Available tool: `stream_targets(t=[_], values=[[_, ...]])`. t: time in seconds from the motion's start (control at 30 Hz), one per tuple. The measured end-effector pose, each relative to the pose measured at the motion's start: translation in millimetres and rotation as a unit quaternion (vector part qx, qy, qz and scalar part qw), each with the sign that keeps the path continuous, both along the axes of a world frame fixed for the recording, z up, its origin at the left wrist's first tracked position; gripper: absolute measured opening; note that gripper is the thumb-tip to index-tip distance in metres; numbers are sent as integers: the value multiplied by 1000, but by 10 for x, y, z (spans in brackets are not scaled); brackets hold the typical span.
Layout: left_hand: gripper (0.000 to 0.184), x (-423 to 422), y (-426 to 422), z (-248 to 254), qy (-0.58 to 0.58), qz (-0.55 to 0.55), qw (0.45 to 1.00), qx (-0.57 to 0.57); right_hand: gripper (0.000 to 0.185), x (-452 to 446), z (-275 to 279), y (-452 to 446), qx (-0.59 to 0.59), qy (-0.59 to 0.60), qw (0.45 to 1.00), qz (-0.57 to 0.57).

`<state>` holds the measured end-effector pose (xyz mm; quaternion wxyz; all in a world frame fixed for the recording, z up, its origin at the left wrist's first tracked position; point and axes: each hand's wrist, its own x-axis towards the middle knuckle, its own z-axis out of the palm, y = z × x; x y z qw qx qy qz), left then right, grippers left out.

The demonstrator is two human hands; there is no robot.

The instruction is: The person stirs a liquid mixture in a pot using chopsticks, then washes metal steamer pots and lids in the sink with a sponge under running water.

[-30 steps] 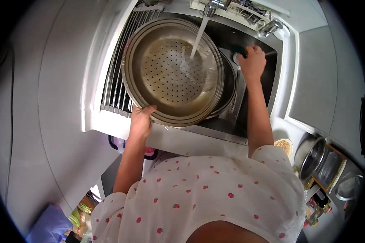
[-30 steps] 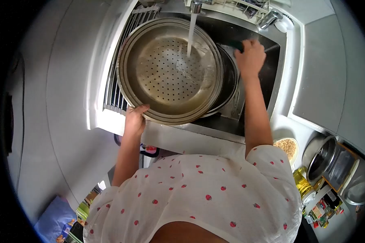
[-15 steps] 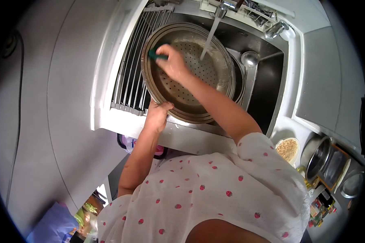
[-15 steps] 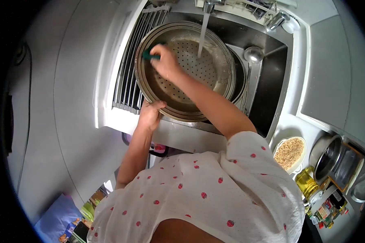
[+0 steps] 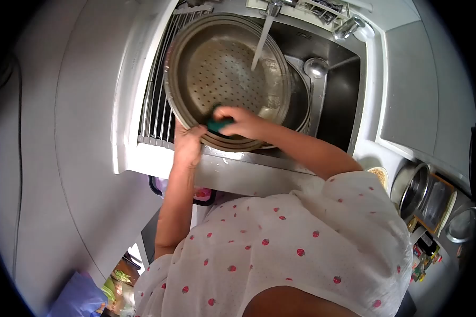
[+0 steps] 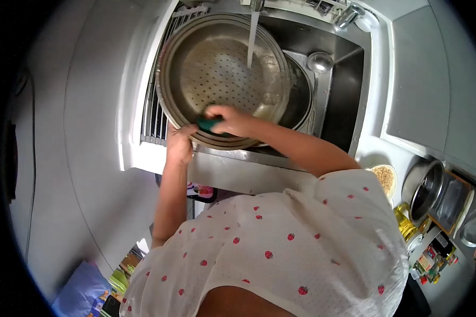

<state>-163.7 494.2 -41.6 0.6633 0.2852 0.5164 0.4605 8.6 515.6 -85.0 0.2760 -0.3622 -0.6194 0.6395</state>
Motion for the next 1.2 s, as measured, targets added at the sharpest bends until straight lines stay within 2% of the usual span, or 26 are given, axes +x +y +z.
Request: stream_targets(t=[0.07,0.1,0.13,0.17,0.27,0.33,0.4,0.43,0.47,0.5,0.57,0.6,0.63,0.67,0.7,0.77,0.83,0.9,0.97,1.03,1.1,1.17,1.2], values=[[56,-37,-10,38,10,14,1000,-13,28,505,-296,-156,57,-162,985,16],[56,-18,5,51,7,14,1000,-11,29,754,-457,-95,116,-211,970,-17],[57,-6,-4,83,5,10,1000,-8,29,941,-572,32,202,-301,930,-53],[57,11,-23,101,4,7,1000,-5,29,1063,-710,201,303,-342,882,-112],[57,54,-63,15,2,-3,1000,-26,28,994,-776,874,316,-398,818,-270],[56,90,-82,13,-14,-16,999,-38,23,522,-840,1262,203,-230,875,-375],[50,194,-122,60,-13,9,999,-46,21,16,-427,1237,249,-153,883,-367],[43,215,-125,74,-16,33,998,-54,22,-188,-251,1132,248,-118,909,-313],[44,204,-120,74,-26,31,998,-49,22,-369,-117,985,235,-43,938,-250],[44,187,-112,65,-25,32,998,-48,23,-497,-106,826,172,41,965,-195],[46,137,-94,23,-55,22,997,-40,23,-332,49,536,207,36,973,-95],[49,114,-97,-24,-58,10,996,-63,24,-229,21,528,270,-42,953,-130],[50,151,-108,-77,-81,-4,996,-34,24,-134,-41,543,329,-119,922,-166],[50,241,-125,-44,-68,-4,997,-38,25,-53,-131,664,314,-203,898,-233],[51,306,-142,-7,-55,-6,998,-44,25,9,-227,754,316,-203,898,-232],[54,293,-140,-85,-40,-28,996,-75,32,31,-178,844,195,-209,889,-359],[57,270,-88,-109,-22,-49,993,-108,33,-30,39,639,179,-172,905,-345],[57,278,-37,-94,-27,-68,988,-133,31,-208,326,385,295,-60,904,-302],[62,341,-46,-13,-31,-82,988,-125,33,-397,357,388,309,10,926,-216],[55,432,-80,104,-11,-41,996,-76,38,-272,235,842,391,-55,868,-302],[62,453,-93,168,-2,-66,996,-63,34,-57,-54,1286,299,-137,835,-442],[67,506,-16,162,-5,-54,998,-30,30,-129,34,1110,326,-87,853,-399],[69,512,23,118,-11,-50,998,-31,31,-292,148,885,264,49,892,-364]])
